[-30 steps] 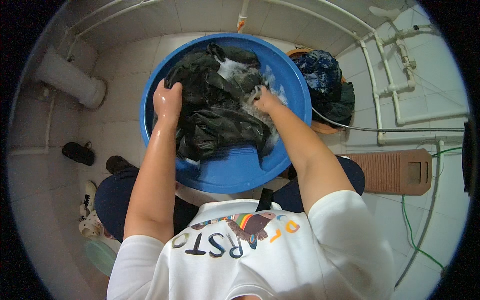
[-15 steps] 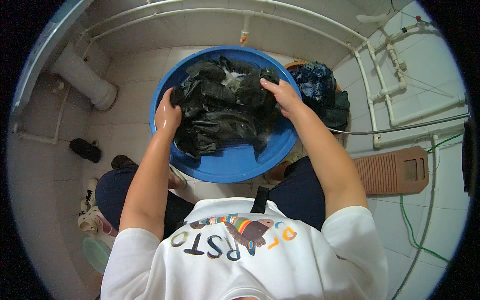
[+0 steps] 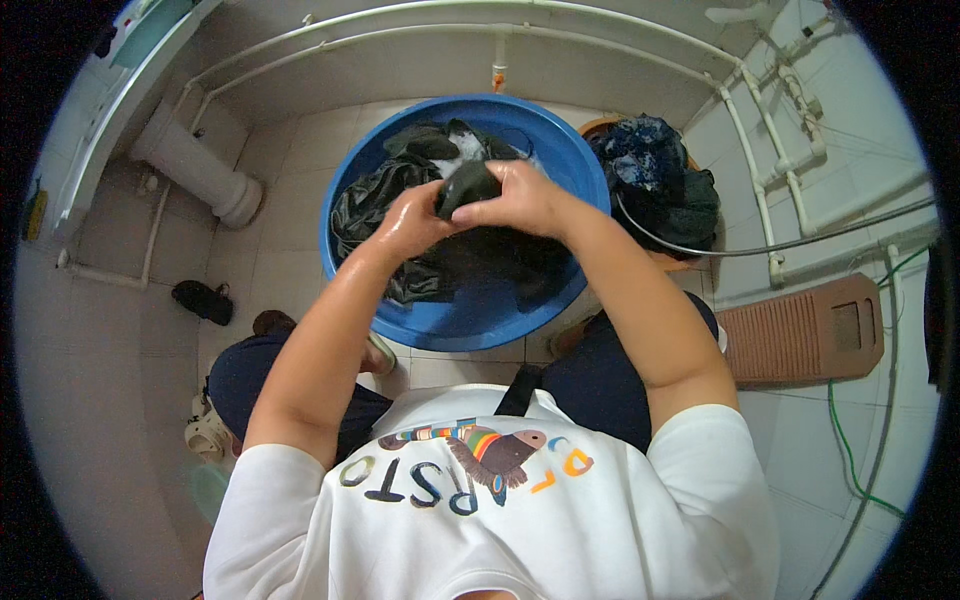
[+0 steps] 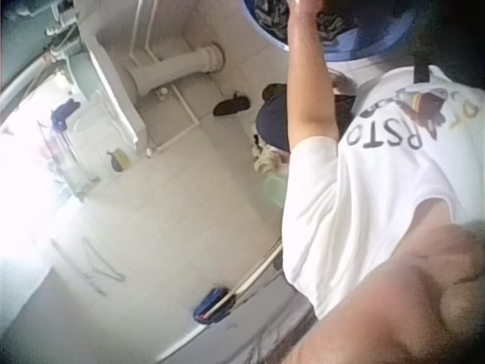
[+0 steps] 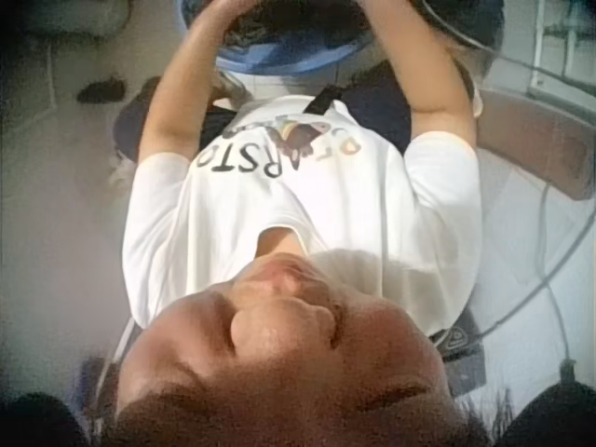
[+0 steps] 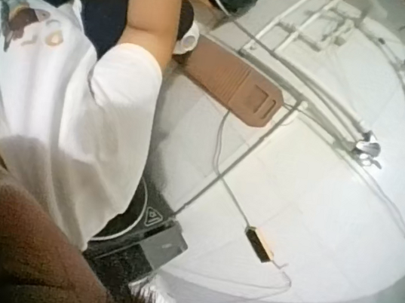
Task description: The person hand-washes dark green garments in a blue plastic basin filled with soapy water. They scrub the fabric by hand, wring out the water, and place the wet items into a separate orange basin. The person repeats this process for multiple pieces of clothing.
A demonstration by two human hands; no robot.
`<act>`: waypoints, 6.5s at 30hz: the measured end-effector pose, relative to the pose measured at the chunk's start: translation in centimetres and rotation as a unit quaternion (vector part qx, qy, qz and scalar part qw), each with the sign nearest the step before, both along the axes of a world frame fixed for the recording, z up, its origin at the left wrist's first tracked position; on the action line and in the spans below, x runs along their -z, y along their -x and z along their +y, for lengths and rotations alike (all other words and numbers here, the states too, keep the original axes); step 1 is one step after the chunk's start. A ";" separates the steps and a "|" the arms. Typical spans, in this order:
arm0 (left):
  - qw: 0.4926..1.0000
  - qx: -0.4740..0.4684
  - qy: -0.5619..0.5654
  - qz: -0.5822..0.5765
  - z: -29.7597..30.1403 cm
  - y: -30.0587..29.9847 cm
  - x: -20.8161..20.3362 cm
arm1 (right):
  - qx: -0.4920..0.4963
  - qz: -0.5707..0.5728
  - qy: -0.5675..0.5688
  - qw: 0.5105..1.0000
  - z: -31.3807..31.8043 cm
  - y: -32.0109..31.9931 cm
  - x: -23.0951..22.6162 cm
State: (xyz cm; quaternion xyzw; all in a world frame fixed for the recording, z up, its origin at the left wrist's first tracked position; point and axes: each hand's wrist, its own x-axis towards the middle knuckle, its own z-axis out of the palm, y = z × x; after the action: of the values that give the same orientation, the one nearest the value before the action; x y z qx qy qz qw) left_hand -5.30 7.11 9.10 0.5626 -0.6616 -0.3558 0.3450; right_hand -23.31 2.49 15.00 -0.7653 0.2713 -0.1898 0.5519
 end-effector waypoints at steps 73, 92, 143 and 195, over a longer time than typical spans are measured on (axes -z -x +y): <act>0.945 -0.164 0.256 -0.120 0.1 -2.9 1.6 | 0.198 0.095 -0.046 0.975 -3.9 -1.1 12.7; 0.978 -0.191 -0.080 -0.002 0.4 -7.4 7.0 | 0.299 0.048 0.547 0.781 -5.2 -1.0 8.2; 0.983 0.127 -0.063 -0.119 1.6 4.7 2.2 | 0.049 0.236 0.560 0.793 -2.1 4.5 10.3; 0.908 -0.208 -0.245 -0.268 -0.6 0.5 5.6 | -0.172 0.499 0.274 0.804 -0.2 2.8 10.1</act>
State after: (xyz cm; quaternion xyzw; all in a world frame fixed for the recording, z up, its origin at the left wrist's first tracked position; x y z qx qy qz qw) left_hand -5.76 6.53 3.47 0.8283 -0.4895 -0.2629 0.0719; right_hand -26.07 2.28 4.89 -0.9077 0.3100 0.2504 0.1316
